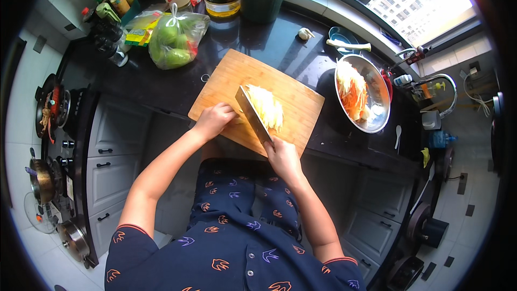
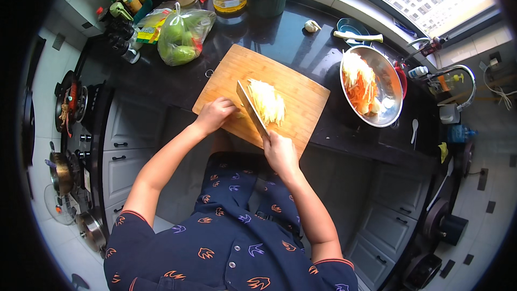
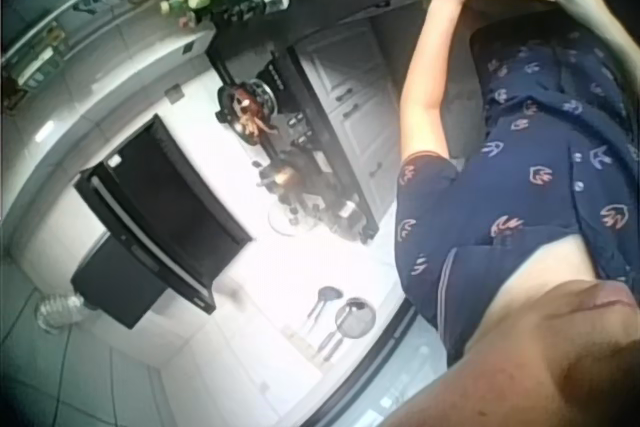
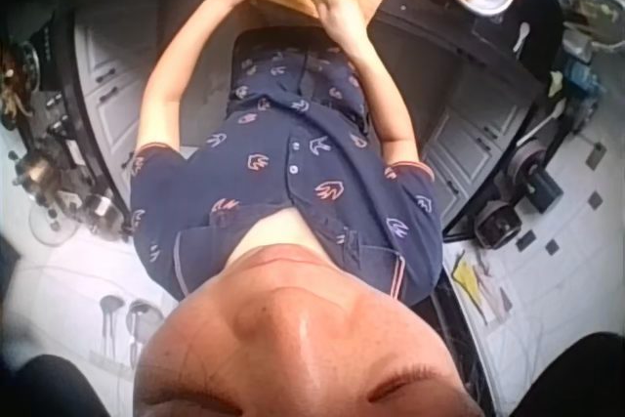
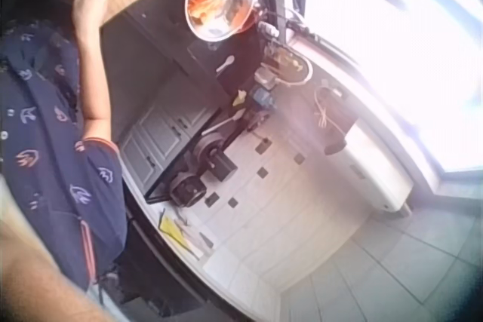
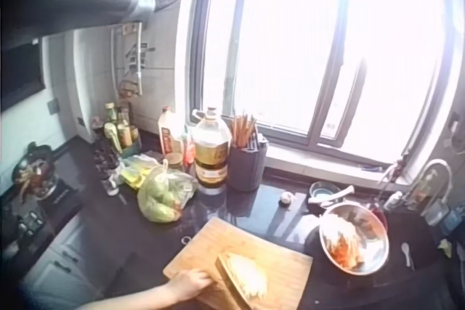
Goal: The person slices a white vegetable into thin strips on a wooden cutting board using a cleaver. After slicing, the person gathers the strips and transfers them into a metal bowl containing other prepared vegetables.
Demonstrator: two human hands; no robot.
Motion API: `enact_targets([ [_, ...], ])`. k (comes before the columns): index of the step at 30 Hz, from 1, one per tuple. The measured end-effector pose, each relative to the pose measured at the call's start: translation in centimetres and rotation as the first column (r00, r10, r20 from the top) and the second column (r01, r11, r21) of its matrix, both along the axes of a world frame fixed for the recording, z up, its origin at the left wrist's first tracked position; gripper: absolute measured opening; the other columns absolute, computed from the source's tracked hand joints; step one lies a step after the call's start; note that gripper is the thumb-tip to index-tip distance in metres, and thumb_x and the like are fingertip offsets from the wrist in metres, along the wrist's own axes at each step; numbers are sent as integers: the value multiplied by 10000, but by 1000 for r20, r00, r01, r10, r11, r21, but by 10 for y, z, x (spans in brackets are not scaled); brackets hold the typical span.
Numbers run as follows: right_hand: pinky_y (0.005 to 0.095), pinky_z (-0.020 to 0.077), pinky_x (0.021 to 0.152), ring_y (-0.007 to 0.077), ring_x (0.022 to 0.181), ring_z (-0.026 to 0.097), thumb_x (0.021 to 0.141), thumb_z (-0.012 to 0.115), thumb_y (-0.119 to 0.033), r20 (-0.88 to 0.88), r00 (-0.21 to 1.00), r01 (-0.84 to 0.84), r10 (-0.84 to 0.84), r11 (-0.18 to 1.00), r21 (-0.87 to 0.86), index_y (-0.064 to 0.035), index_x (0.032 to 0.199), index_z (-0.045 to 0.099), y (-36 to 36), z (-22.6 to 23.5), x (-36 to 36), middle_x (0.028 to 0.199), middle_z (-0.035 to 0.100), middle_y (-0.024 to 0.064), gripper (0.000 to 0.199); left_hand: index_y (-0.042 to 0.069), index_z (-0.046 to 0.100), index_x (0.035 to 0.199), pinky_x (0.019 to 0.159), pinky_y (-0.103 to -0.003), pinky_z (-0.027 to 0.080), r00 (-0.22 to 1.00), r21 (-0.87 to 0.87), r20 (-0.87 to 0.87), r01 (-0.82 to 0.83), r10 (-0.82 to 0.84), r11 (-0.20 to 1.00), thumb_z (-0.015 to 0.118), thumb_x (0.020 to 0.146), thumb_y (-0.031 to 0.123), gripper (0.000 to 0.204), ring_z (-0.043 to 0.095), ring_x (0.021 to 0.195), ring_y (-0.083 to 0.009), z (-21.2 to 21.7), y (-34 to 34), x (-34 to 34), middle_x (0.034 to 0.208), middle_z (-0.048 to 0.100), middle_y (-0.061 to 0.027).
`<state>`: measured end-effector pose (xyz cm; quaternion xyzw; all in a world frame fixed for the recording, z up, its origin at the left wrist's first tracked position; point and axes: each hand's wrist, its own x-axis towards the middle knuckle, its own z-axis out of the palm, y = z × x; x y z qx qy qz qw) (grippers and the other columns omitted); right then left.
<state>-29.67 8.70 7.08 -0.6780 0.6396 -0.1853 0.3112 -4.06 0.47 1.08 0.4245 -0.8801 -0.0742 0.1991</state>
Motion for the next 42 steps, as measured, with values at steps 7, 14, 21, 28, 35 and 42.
enact_targets([
  [7, 547, 522, 709, 479, 783, 657, 990, 605, -263, 24, 999, 45, -46, 999, 3, -17, 877, 641, 0, -1, -4, 762, 657, 268, 274, 158, 740, 942, 718, -295, 590, 988, -76, 109, 116, -107, 990, 657, 818, 126, 153, 667, 995, -175, -1, -12, -5, 945, 690, 19],
  [14, 551, 529, 690, 473, 756, 664, 981, 606, -253, -47, 999, 12, -12, 1000, 17, -39, 873, 636, 5, 11, -3, 743, 660, 260, 241, 147, 741, 1001, 735, -292, 593, 1000, -222, -24, -17, 12, 975, 656, 806, 101, 218, 711, 964, -181, 1, 12, 1, 1047, 725, 6],
  [21, 559, 539, 679, 463, 725, 673, 974, 604, -239, -89, 995, -54, 54, 998, -8, -55, 873, 633, 7, 12, -1, 719, 665, 246, 212, 112, 722, 924, 672, -280, 586, 998, -291, 3, 66, -68, 954, 667, 789, 84, 148, 716, 862, -164, -9, 21, -6, 922, 710, 1],
  [28, 564, 542, 681, 474, 718, 668, 983, 591, -247, -144, 983, -108, 111, 994, 28, -58, 901, 629, 4, 17, 1, 717, 663, 254, 210, 109, 747, 941, 625, -295, 578, 997, -238, -31, 58, -67, 970, 685, 811, 86, 146, 712, 780, -190, -25, 9, -5, 913, 725, -17],
  [35, 567, 541, 669, 475, 707, 667, 998, 575, -252, -180, 968, -161, 173, 984, 79, -64, 956, 641, 1, 26, -2, 716, 664, 256, 203, 107, 722, 901, 577, -285, 564, 994, -314, -102, -7, -27, 949, 691, 792, 70, 120, 692, 729, -186, -26, 14, -7, 825, 662, -13],
  [42, 533, 550, 559, 432, 625, 681, 984, 567, -187, -323, 920, -234, 223, 972, 5, -70, 938, 603, 6, 34, -2, 650, 652, 228, 131, 98, 697, 839, 536, -296, 547, 991, -299, -132, -18, -23, 954, 707, 786, 55, 69, 671, 670, -195, -35, 16, -5, 785, 624, -25],
])
